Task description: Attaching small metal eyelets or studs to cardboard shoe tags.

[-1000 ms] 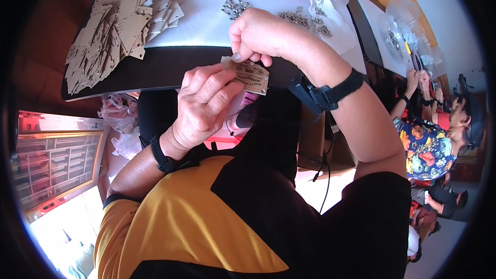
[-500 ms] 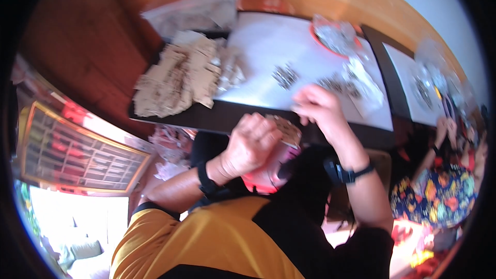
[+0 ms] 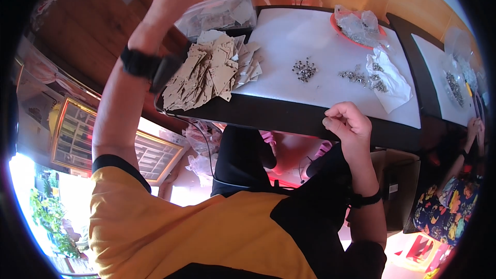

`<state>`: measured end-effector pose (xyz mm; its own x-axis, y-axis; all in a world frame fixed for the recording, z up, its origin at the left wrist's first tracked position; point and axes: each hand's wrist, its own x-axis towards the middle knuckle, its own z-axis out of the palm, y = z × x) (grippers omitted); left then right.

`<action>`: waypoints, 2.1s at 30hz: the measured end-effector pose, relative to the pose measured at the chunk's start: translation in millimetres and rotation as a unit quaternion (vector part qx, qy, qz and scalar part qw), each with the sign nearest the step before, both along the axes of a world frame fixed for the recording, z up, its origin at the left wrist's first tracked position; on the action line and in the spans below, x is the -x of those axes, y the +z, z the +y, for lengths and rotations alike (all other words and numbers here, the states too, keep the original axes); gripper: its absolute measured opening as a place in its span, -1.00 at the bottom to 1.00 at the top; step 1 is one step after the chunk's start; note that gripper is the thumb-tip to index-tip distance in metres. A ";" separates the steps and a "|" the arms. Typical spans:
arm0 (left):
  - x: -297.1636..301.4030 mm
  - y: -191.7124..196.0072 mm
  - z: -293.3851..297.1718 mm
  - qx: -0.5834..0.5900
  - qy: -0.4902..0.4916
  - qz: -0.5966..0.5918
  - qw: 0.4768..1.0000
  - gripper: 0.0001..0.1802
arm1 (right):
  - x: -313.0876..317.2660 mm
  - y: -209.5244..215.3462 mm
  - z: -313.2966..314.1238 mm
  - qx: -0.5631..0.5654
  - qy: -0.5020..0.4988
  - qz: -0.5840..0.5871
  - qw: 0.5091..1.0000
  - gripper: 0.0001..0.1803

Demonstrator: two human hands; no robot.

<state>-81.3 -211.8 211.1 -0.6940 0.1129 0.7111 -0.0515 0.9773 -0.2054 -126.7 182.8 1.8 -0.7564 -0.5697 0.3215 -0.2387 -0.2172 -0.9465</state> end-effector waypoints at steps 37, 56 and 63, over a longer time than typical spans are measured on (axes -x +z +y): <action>-32.8 -102.3 80.5 -0.522 -0.135 -0.161 0.827 -0.57 | 5.2 45.6 -61.8 0.057 0.017 -0.188 0.980 -0.81; 92.4 -135.5 20.4 -0.170 0.006 -0.148 0.974 -0.60 | -11.5 11.0 -18.7 0.056 0.057 -0.094 0.992 -0.81; 83.6 -95.8 20.3 -0.489 -0.056 -0.013 0.870 -0.60 | -14.3 9.0 -18.5 0.053 0.041 -0.076 0.995 -0.81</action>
<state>-164.9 -191.5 115.3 -0.7354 -0.4694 0.4887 0.0475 0.6838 0.7282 -112.4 164.2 10.8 -0.7533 -0.6003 0.2686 -0.0724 -0.3303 -0.9411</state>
